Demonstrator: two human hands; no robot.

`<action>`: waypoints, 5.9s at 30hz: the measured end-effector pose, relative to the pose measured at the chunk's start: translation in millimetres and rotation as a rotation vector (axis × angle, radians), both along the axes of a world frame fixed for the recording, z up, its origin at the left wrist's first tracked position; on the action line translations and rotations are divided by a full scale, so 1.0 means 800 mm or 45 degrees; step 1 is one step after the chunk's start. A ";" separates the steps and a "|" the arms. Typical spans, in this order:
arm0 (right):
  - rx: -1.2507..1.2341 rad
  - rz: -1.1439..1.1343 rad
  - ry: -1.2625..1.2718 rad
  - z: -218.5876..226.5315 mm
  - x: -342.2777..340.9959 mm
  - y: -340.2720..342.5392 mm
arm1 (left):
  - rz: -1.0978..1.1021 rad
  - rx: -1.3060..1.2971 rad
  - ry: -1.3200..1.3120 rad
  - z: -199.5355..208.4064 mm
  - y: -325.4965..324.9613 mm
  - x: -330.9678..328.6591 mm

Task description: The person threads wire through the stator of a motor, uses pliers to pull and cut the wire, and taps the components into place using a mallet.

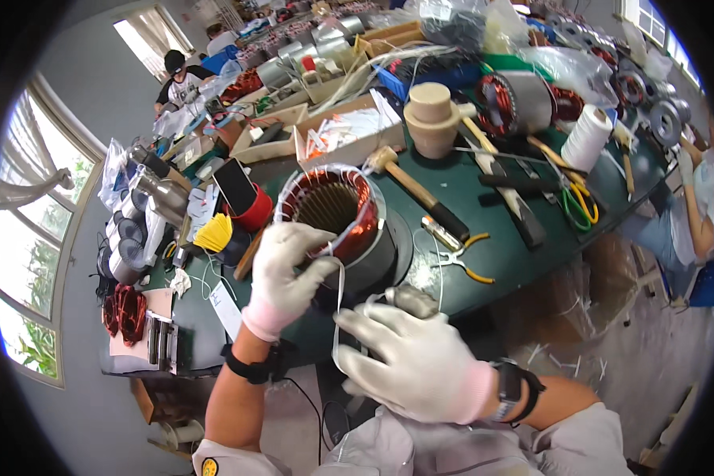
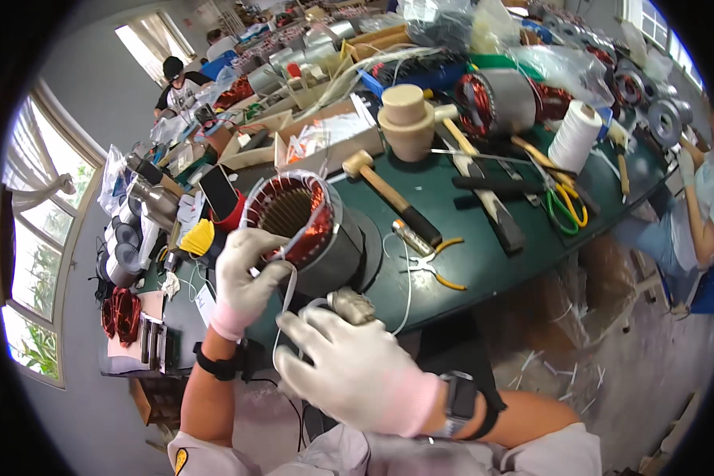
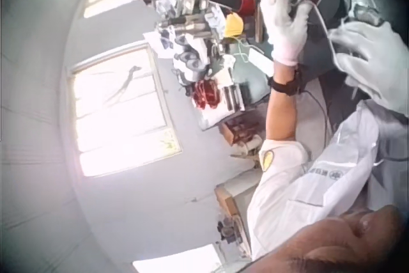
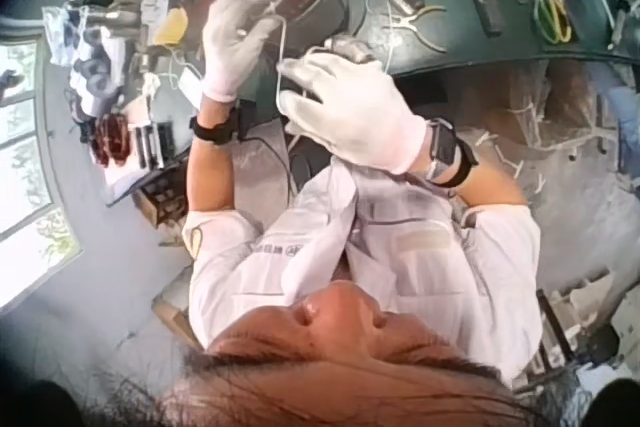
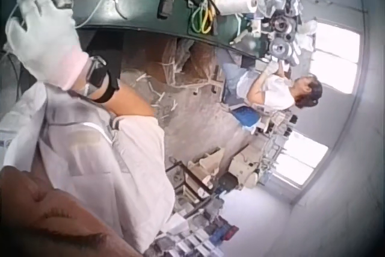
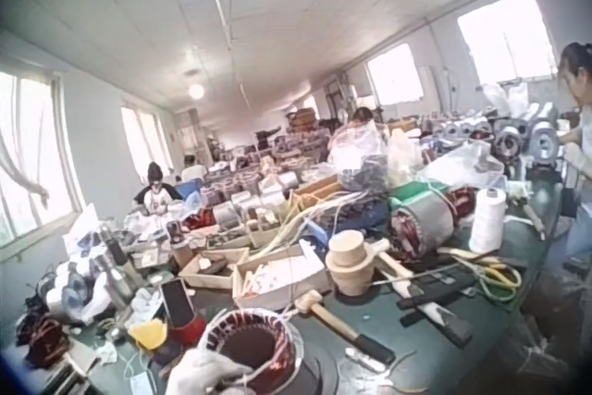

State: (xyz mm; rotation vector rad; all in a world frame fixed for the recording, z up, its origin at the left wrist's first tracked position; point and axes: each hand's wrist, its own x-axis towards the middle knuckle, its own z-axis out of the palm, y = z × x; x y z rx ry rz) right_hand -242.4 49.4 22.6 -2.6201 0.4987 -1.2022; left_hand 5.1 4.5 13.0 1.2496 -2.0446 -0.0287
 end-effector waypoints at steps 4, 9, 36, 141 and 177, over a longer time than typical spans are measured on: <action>0.625 -0.248 -0.015 -0.019 -0.040 -0.018 | -0.008 0.035 -0.083 0.004 0.003 0.012; 0.583 -0.275 -0.300 -0.078 0.002 -0.049 | -0.019 0.017 -0.103 0.006 0.003 0.010; 1.080 -0.235 -0.237 -0.029 0.008 -0.077 | -0.003 0.323 0.178 0.020 0.017 -0.002; 0.391 -0.277 -0.188 -0.077 0.013 -0.049 | -0.134 -0.125 -0.146 0.007 0.014 -0.013; 1.209 -0.229 -0.353 -0.079 0.010 -0.053 | -0.045 0.025 0.028 0.001 0.018 -0.011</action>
